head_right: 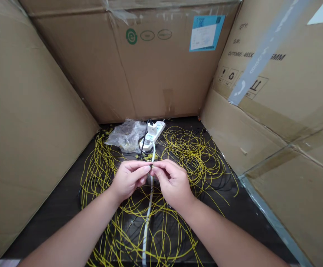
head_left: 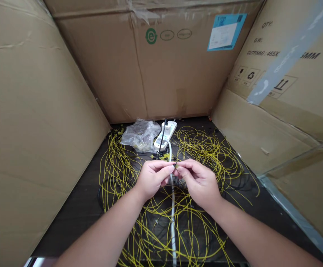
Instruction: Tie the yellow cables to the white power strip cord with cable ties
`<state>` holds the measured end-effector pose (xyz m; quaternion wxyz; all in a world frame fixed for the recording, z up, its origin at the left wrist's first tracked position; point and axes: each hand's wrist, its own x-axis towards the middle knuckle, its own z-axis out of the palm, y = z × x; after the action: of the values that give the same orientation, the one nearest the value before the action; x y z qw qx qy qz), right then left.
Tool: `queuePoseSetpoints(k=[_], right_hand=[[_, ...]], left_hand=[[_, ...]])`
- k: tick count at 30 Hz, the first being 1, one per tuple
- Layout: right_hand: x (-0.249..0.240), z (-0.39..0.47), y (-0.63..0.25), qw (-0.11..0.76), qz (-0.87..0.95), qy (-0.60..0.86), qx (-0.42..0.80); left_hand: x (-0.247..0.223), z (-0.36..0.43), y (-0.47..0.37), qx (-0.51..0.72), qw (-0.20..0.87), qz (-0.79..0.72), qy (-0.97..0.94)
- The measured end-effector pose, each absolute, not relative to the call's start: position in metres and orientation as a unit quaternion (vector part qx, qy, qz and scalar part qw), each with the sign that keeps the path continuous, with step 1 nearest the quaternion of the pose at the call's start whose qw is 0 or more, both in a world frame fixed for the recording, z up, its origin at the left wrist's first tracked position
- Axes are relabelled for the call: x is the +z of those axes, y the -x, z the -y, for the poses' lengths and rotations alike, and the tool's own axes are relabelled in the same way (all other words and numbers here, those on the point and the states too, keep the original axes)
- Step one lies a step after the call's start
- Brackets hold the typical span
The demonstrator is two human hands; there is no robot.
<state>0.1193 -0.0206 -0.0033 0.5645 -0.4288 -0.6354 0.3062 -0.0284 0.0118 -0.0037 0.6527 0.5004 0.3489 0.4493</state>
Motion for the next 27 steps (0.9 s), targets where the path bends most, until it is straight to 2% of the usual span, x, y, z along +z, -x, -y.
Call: queuePoseSetpoints(k=[8,17,27], right_hand=[[-0.005,0.021,-0.12,0.573,0.643,0.411,0.3],[0.0,0.023,-0.118,0.584,0.574,0.395,0.418],[-0.004,0.022,-0.114,0.595,0.359,0.348,0.629]], left_hand=[[0.003,-0.007,0.026,0.454,0.6,-0.361,-0.551],[0.004,-0.002,0.025,0.454,0.591,-0.347,-0.569],[-0.002,0.0,0.025,0.466,0.573,-0.348,-0.578]])
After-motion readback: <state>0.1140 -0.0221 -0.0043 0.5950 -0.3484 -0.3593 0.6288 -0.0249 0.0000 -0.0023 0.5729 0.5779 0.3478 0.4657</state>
